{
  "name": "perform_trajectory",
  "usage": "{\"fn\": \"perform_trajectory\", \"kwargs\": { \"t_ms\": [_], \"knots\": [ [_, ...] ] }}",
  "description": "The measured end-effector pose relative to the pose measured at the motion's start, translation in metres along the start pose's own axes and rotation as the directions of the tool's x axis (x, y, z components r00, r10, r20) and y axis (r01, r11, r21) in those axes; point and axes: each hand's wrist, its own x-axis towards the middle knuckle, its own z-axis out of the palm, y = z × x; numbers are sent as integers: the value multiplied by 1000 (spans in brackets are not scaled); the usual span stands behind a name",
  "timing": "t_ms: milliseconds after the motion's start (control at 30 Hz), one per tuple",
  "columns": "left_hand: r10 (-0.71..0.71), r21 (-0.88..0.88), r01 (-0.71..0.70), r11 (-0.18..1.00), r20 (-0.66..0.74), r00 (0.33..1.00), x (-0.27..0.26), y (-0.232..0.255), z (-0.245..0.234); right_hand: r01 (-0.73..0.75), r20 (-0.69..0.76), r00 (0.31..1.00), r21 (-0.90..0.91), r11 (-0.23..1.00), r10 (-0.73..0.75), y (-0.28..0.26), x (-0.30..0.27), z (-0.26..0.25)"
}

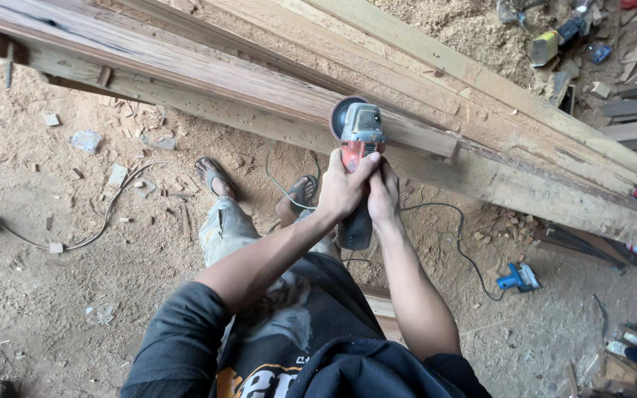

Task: The person uses an angle grinder with a sanding disc to smooth the surface of a long wooden plank. They move the tool along the length of the plank, then flip it over to sand the other side before placing it on the floor.

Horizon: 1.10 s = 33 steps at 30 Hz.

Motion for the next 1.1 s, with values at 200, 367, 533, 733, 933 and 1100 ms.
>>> {"fn": "perform_trajectory", "kwargs": {
  "t_ms": [200, 367, 533, 733, 933, 1100],
  "knots": [
    [49, -118, -69, 991, -159, 986, 9, 8, -87, 49, 140, 989, 6, 999, -49, -27, 19, 90],
    [53, -162, -87, 983, -203, 978, 9, 28, -167, 61, 220, 974, -18, 998, -55, -45, 32, 168],
    [44, -171, -86, 981, -237, 970, 9, 46, -240, 94, 285, 955, -26, 995, -82, -73, 38, 238],
    [52, -221, -120, 968, -291, 955, 11, 61, -307, 141, 329, 936, -30, 990, -123, -110, 44, 306],
    [98, -268, -207, 941, -371, 924, 31, 55, -358, 146, 399, 912, -95, 985, -96, -136, 53, 366],
    [298, -235, -447, 863, -478, 826, 43, 56, -397, 138, 439, 890, 1, 990, -125, -151, 62, 414]
  ]
}}
